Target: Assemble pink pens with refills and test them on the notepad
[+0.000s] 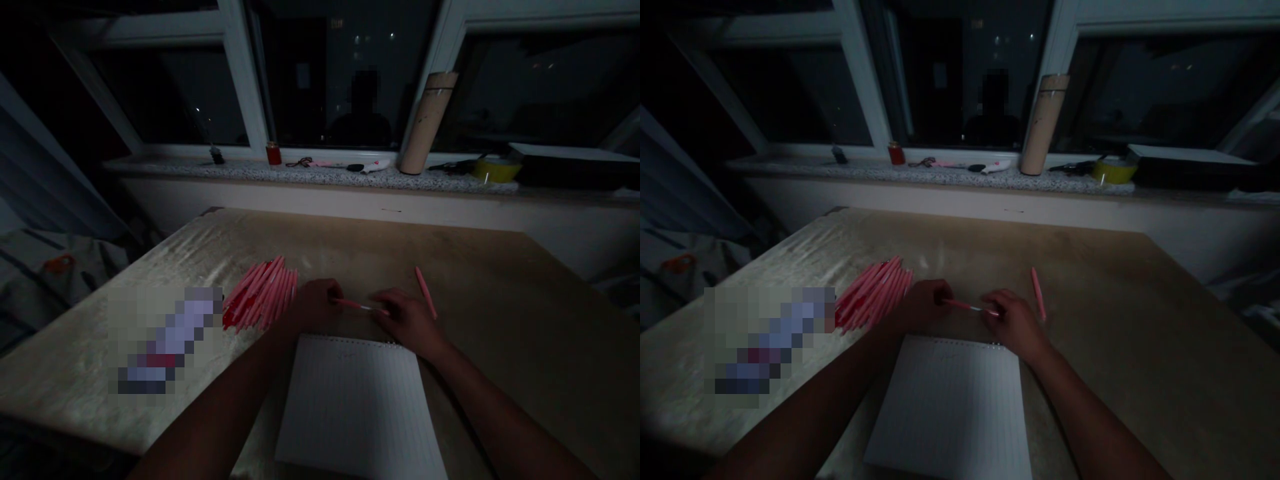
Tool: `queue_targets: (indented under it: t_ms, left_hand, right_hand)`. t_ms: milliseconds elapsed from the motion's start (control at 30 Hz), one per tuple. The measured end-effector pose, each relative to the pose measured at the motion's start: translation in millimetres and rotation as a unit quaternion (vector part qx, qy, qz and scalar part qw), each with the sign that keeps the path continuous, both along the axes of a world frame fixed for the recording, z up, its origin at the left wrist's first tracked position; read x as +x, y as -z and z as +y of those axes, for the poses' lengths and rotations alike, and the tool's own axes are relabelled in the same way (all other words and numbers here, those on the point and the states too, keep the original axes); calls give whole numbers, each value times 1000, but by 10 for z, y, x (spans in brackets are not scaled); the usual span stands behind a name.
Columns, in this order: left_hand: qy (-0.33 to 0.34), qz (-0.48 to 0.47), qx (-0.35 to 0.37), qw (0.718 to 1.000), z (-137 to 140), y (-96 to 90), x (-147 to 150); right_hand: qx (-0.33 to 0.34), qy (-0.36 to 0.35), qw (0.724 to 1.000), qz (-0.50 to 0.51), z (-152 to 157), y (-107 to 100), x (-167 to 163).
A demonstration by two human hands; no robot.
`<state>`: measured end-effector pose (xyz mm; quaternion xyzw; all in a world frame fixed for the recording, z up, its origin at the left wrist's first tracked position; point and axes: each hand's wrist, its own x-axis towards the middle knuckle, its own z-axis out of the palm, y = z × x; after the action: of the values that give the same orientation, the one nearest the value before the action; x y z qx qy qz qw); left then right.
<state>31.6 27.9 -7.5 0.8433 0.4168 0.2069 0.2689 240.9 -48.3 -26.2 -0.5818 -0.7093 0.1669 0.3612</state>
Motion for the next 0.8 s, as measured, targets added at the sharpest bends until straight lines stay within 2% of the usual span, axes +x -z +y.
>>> queue_targets:
  t_ms: [67, 167, 400, 600, 667, 800]
  left_hand:
    - [13, 31, 16, 999, -18, -14, 5]
    - [22, 56, 19, 998, -24, -30, 6]
    - [-8, 64, 42, 997, 37, -149, -86]
    - [-72, 82, 80, 991, 136, -167, -191]
    - [-62, 78, 93, 991, 141, -137, -182]
    - [5, 74, 129, 989, 119, -55, -90]
  right_hand:
    - [12, -34, 997, -69, -5, -41, -63]
    - [15, -48, 991, -122, 7, -65, -117]
    - [7, -28, 992, -119, 22, -38, -21]
    - [5, -17, 992, -122, 24, -16, 39]
    - [5, -23, 992, -123, 18, -23, 25]
    - [10, -35, 992, -120, 6, -46, -17]
